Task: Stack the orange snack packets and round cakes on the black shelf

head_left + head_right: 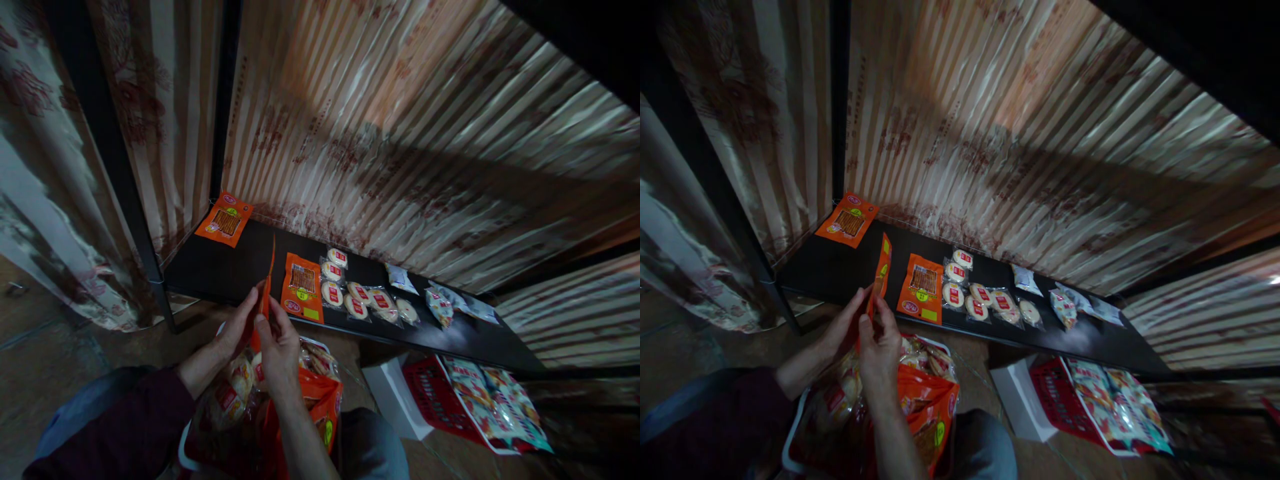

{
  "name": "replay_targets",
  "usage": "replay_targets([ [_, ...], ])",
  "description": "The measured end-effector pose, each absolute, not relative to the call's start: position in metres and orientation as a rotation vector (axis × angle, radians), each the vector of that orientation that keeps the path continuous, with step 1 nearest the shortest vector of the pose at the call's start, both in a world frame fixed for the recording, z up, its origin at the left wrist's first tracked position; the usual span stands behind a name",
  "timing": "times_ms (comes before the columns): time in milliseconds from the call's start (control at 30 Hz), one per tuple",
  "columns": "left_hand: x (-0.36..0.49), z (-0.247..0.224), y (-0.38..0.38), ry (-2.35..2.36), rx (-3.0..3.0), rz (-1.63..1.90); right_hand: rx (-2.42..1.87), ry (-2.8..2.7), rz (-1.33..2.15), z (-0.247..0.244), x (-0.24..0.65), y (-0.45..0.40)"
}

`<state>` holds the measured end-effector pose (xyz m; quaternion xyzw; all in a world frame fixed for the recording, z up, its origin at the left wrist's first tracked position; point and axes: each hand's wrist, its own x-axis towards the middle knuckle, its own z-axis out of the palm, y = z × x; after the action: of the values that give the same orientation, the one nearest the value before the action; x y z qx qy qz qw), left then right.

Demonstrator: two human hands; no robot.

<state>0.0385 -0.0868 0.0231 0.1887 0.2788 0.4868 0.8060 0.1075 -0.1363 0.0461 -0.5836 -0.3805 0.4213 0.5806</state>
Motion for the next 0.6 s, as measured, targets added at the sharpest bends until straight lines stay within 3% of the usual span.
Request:
replay_targets([
  [233, 0.0336, 0.0258, -0.0874, 0.65, 0.314, 1.0, -1.558, -1.233, 0.638, 0.0381, 0.1064, -0.1371],
  [600, 0.03, 0.0314, -0.0814, 0.659, 0.144, 0.863, -1.548, -1.372, 0.61, 0.0384, 0.1133, -0.1385],
])
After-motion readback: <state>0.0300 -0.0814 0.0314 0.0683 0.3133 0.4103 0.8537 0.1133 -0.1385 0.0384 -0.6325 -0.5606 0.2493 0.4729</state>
